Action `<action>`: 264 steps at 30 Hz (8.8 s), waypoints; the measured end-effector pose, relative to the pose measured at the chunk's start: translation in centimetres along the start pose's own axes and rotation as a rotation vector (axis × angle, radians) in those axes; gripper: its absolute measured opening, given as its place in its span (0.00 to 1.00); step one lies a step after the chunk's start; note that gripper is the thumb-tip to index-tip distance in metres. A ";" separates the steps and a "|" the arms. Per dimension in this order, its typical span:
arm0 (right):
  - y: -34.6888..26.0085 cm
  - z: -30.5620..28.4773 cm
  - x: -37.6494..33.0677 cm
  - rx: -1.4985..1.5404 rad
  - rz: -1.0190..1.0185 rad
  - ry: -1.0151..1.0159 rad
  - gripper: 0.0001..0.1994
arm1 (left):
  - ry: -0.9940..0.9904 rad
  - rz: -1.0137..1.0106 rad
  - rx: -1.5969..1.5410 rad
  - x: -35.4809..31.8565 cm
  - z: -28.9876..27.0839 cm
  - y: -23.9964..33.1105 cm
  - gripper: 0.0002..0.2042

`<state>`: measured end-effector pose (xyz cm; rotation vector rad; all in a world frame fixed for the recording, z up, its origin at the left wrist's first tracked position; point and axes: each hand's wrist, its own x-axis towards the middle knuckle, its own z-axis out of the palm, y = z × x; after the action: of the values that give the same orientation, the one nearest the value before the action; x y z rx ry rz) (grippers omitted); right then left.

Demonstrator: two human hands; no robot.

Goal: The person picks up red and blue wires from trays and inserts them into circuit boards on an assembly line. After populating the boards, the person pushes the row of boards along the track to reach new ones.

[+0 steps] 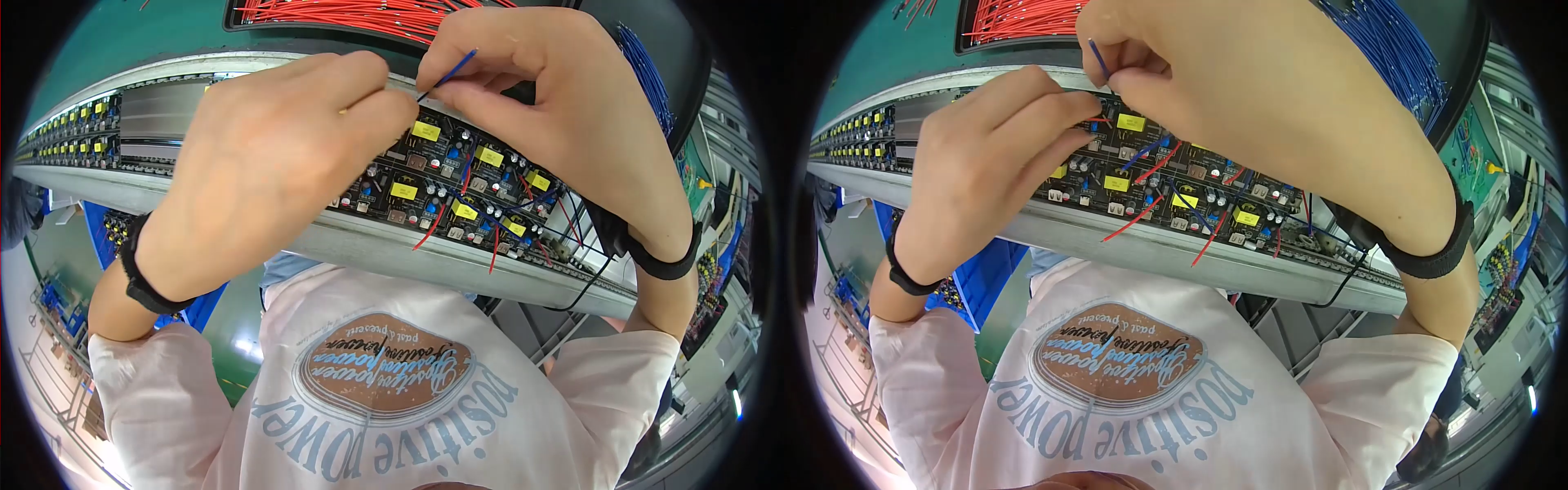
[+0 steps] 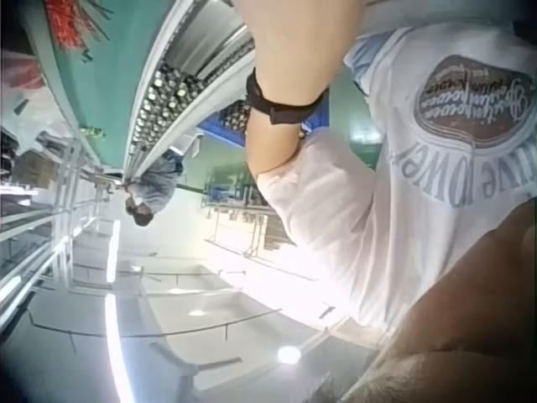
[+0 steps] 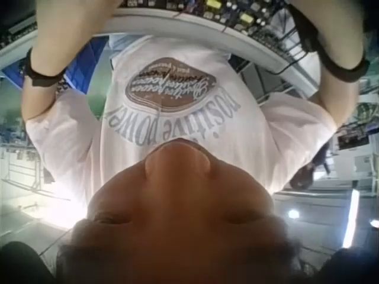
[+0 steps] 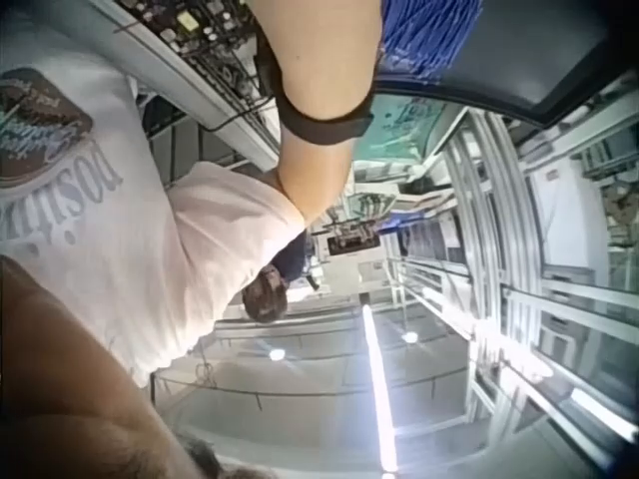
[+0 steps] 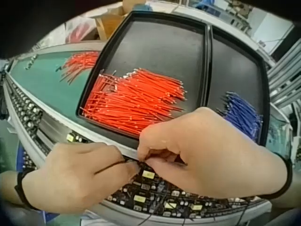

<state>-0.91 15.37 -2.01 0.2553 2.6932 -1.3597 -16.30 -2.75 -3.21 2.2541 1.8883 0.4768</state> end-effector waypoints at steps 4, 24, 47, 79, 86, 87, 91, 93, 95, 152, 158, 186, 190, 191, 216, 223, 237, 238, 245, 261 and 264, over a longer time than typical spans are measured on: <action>0.7 1.0 0.0 -0.034 -0.120 0.095 0.06 | 0.022 -0.111 -0.120 -0.4 -1.9 -0.8 0.12; 0.6 1.5 -0.6 -0.206 -0.139 0.094 0.08 | 0.149 0.085 0.086 6.2 -1.3 -5.5 0.13; 0.7 1.7 -1.1 -0.257 -0.134 0.136 0.09 | 0.278 0.093 0.114 6.9 -1.9 -3.7 0.05; 0.4 2.1 -1.4 -0.457 -0.148 0.125 0.06 | 0.303 -0.222 -0.096 0.0 -1.8 -0.8 0.03; -0.6 1.8 -1.7 -0.367 -0.121 0.105 0.08 | 0.356 -0.300 -0.061 -2.6 -3.3 -1.8 0.04; -0.5 1.8 -1.8 -0.369 -0.118 0.100 0.08 | 0.359 -0.304 -0.055 -2.7 -3.2 -2.0 0.04; -0.4 1.4 -2.2 -0.406 -0.149 0.050 0.08 | 0.358 -0.322 -0.053 -3.0 -3.1 -2.5 0.05; -0.6 1.1 -2.5 -0.334 -0.121 0.089 0.08 | 0.357 -0.328 -0.055 -2.9 -3.1 -2.7 0.05; -1.3 0.7 -3.0 -0.299 -0.106 0.106 0.09 | 0.356 -0.333 -0.061 -2.8 -3.1 -2.7 0.05; -4.9 -0.7 -4.4 -0.616 -0.223 0.242 0.07 | 0.229 -0.334 -0.190 -3.2 -3.0 0.1 0.11; -2.8 1.2 -2.8 -0.708 -0.339 0.167 0.06 | 0.251 -0.199 -0.241 -4.3 -2.2 0.3 0.15; -2.9 2.0 -2.5 -0.914 -0.392 0.049 0.05 | 0.202 -0.278 -0.297 -6.5 0.4 3.8 0.15; -2.8 2.2 -2.3 -0.908 -0.417 0.051 0.05 | 0.282 -0.204 -0.260 -6.2 0.9 3.8 0.14; -2.9 2.2 -2.3 -0.903 -0.420 0.055 0.05 | 0.280 -0.203 -0.260 -6.1 1.0 4.0 0.14; 1.1 -3.4 -7.7 -0.911 0.282 0.360 0.08 | 0.251 -0.163 -0.057 -4.8 4.7 6.8 0.10; 0.1 -3.2 -8.0 -0.988 0.311 0.378 0.06 | 0.203 -0.171 -0.015 -4.8 4.3 7.0 0.10; -2.3 -1.2 -9.8 -0.652 -0.057 0.532 0.06 | 0.132 -0.130 0.074 -4.0 3.8 7.3 0.10; -2.9 -0.7 -9.9 -0.639 -0.077 0.510 0.06 | 0.126 -0.127 0.075 -3.9 3.9 7.4 0.10; -4.5 1.7 -7.7 -0.609 -0.226 0.339 0.06 | 0.129 -0.151 0.106 -4.0 3.6 7.8 0.10; -3.2 2.7 -6.1 -0.703 -0.284 0.231 0.06 | 0.159 -0.205 0.079 -3.8 4.0 8.3 0.11; -3.0 2.8 -6.0 -0.704 -0.289 0.227 0.06 | 0.174 -0.207 0.075 -3.7 4.3 8.2 0.12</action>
<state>4.40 10.79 -0.24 -0.0580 3.2819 -0.3565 -7.75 -7.57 -5.04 2.0896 2.2305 0.5953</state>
